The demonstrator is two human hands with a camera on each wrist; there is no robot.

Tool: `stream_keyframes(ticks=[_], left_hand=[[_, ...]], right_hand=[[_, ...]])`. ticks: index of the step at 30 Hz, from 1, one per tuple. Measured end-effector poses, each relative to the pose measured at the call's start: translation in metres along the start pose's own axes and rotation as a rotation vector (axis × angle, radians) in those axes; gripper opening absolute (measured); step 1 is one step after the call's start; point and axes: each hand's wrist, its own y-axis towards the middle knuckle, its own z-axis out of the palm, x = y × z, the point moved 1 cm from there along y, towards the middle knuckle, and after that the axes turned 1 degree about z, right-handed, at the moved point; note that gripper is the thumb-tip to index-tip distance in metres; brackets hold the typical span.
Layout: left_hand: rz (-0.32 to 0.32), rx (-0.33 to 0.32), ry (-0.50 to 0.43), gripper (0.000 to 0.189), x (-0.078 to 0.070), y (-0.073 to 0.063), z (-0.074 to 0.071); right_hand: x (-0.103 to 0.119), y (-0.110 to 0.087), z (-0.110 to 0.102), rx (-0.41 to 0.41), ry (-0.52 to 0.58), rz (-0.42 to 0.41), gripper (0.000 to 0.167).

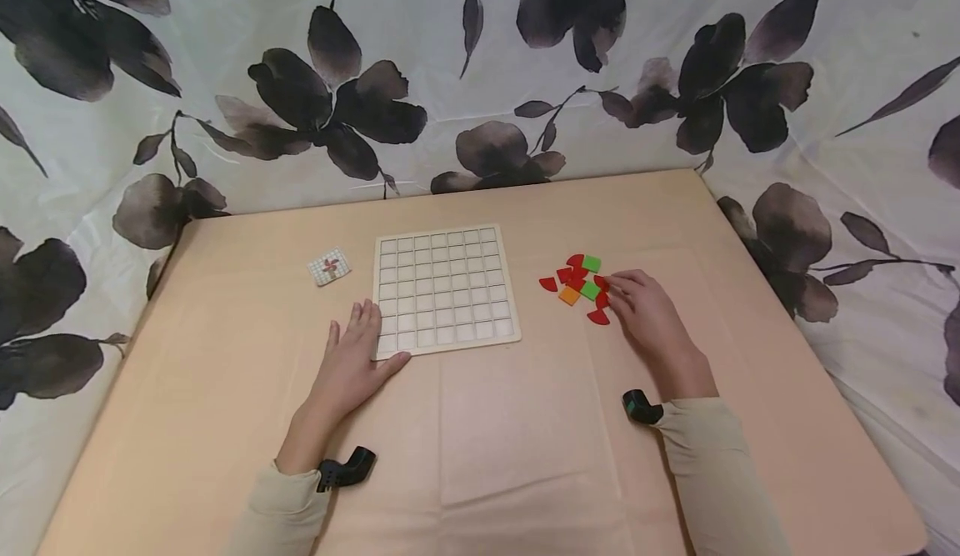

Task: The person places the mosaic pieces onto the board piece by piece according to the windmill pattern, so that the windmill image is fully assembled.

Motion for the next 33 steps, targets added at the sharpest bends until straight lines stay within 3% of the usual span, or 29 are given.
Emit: stream_keyframes(ticks=[5,11,19,24,33], left_hand=[[-0.011,-0.016,0.004,0.098,-0.001,-0.001,0.001],[-0.020,-0.004,0.004,0.097,0.002,0.000,0.003],[-0.015,-0.029,0.012,0.096,0.002,-0.002,0.002],[-0.007,-0.052,0.027,0.094,0.001,-0.004,0.001],[0.000,-0.060,0.020,0.094,0.003,-0.003,0.003]], right_hand=[[0.002,0.011,0.001,0.008,-0.003,-0.059,0.035],[0.004,0.022,-0.004,0.093,-0.083,-0.151,0.035],[0.009,0.029,-0.013,0.141,-0.188,-0.184,0.032],[0.006,0.030,-0.014,0.137,-0.198,-0.164,0.030],[-0.007,0.031,-0.006,0.023,-0.130,-0.160,0.023]])
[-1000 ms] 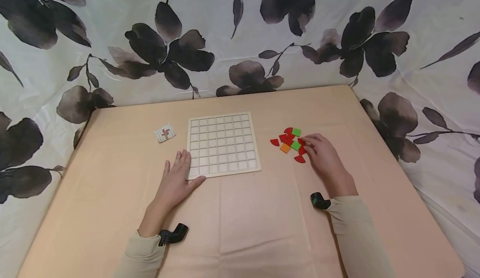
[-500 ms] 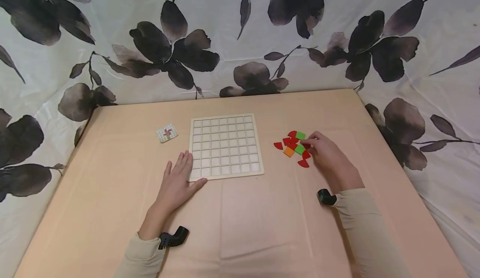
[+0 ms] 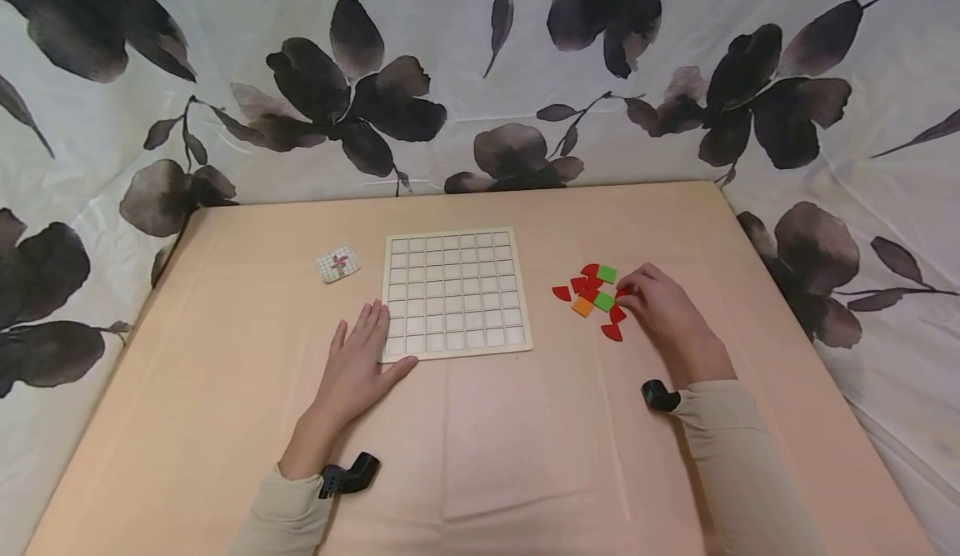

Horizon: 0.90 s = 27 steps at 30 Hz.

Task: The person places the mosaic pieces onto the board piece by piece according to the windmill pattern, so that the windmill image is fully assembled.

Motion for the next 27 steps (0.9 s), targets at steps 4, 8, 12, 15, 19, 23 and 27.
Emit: stream_keyframes(ticks=[4,8,12,15,19,23,27], left_hand=[[0.008,-0.004,0.005,0.094,0.000,0.002,0.001],[0.009,-0.004,0.011,0.094,0.000,0.004,0.000],[0.011,-0.010,0.008,0.094,0.000,0.004,-0.001],[0.011,-0.011,0.003,0.094,0.000,0.003,-0.001],[0.000,0.006,0.000,0.094,0.001,0.003,0.000],[-0.004,0.015,0.003,0.094,0.001,0.003,0.002],[-0.006,0.002,-0.004,0.094,0.001,0.003,0.003]], right_hand=[[-0.003,0.000,0.000,-0.015,0.037,0.054,0.023],[-0.003,0.001,-0.003,-0.038,0.072,0.115,0.025],[0.000,0.003,-0.005,-0.078,0.082,0.136,0.030],[0.004,0.006,-0.005,-0.110,0.100,0.130,0.031],[0.010,0.012,-0.001,-0.152,0.141,0.132,0.030],[0.018,0.019,0.003,-0.170,0.190,0.177,0.034],[0.028,0.027,0.006,-0.168,0.235,0.229,0.040]])
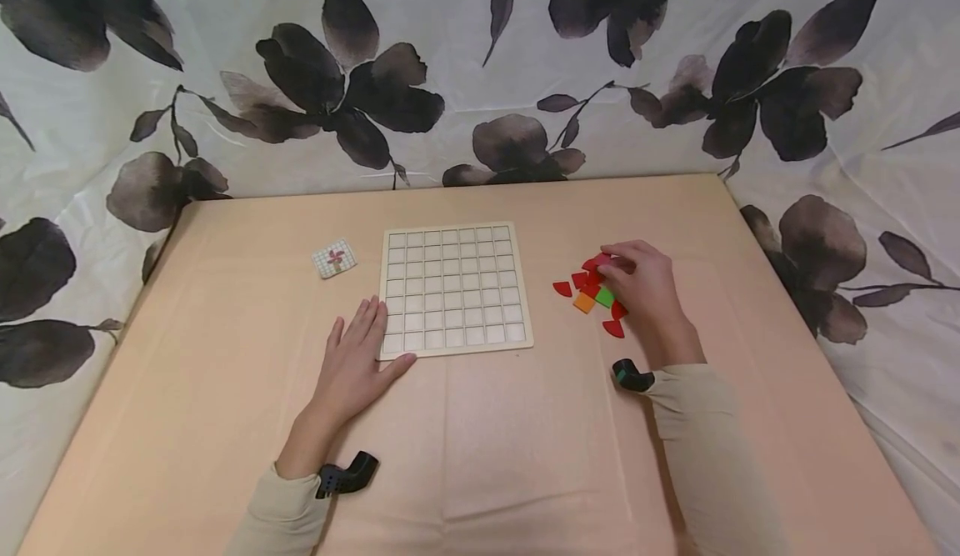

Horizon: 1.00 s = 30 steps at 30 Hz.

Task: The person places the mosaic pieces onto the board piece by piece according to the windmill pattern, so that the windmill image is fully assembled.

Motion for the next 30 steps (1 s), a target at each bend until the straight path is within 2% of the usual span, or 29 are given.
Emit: stream_keyframes(ticks=[10,14,21,25,30], left_hand=[[0.009,-0.015,0.004,0.092,0.001,-0.001,0.000],[0.010,-0.013,-0.001,0.092,0.001,-0.001,0.001],[0.008,-0.019,-0.002,0.091,0.001,-0.001,0.001],[0.008,-0.014,0.001,0.091,0.001,-0.002,0.001],[0.013,-0.020,0.000,0.091,0.001,-0.002,0.001]], right_hand=[[0.021,0.010,0.022,0.016,0.164,0.094,0.045],[0.030,0.013,0.031,0.003,0.178,0.075,0.044],[0.046,0.018,0.049,-0.005,0.276,0.044,0.042],[0.055,0.020,0.059,-0.006,0.273,0.008,0.043],[0.069,0.023,0.068,0.016,0.266,0.025,0.045]])
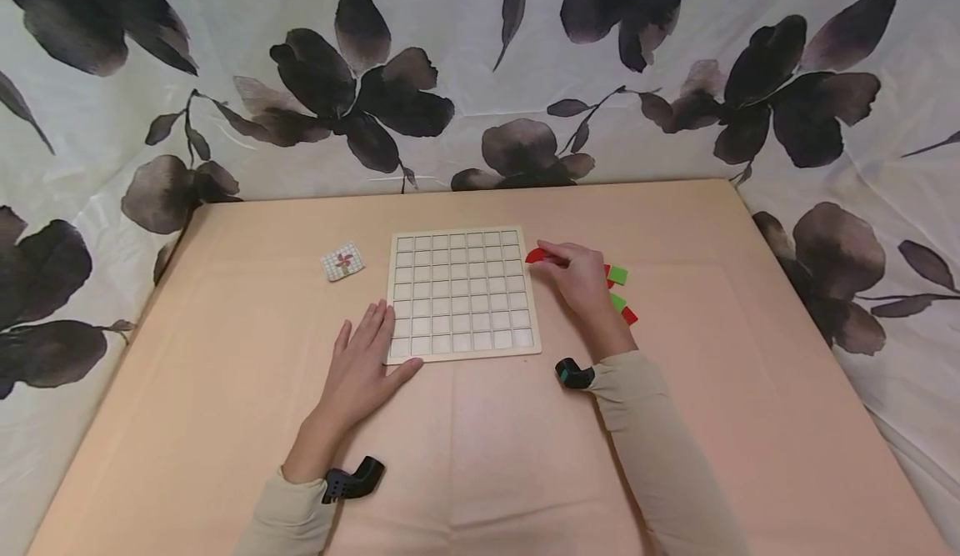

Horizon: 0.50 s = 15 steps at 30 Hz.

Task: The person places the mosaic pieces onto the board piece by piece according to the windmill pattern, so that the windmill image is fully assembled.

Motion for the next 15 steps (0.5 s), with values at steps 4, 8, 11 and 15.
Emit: stream_keyframes(ticks=[4,8,11,15], left_hand=[[0.003,0.000,0.004,0.091,0.000,0.000,0.000],[0.001,0.002,0.012,0.090,-0.001,0.000,0.000],[-0.002,0.007,0.013,0.090,-0.001,0.000,-0.001],[0.000,0.002,0.014,0.090,-0.002,-0.001,-0.002]], right_hand=[[0.008,0.003,0.010,0.024,0.011,0.026,0.045],[0.016,0.008,0.019,0.048,0.022,0.015,0.045],[0.023,0.013,0.025,0.063,0.009,-0.018,0.044],[0.032,0.020,0.036,0.107,0.012,-0.041,0.043]])
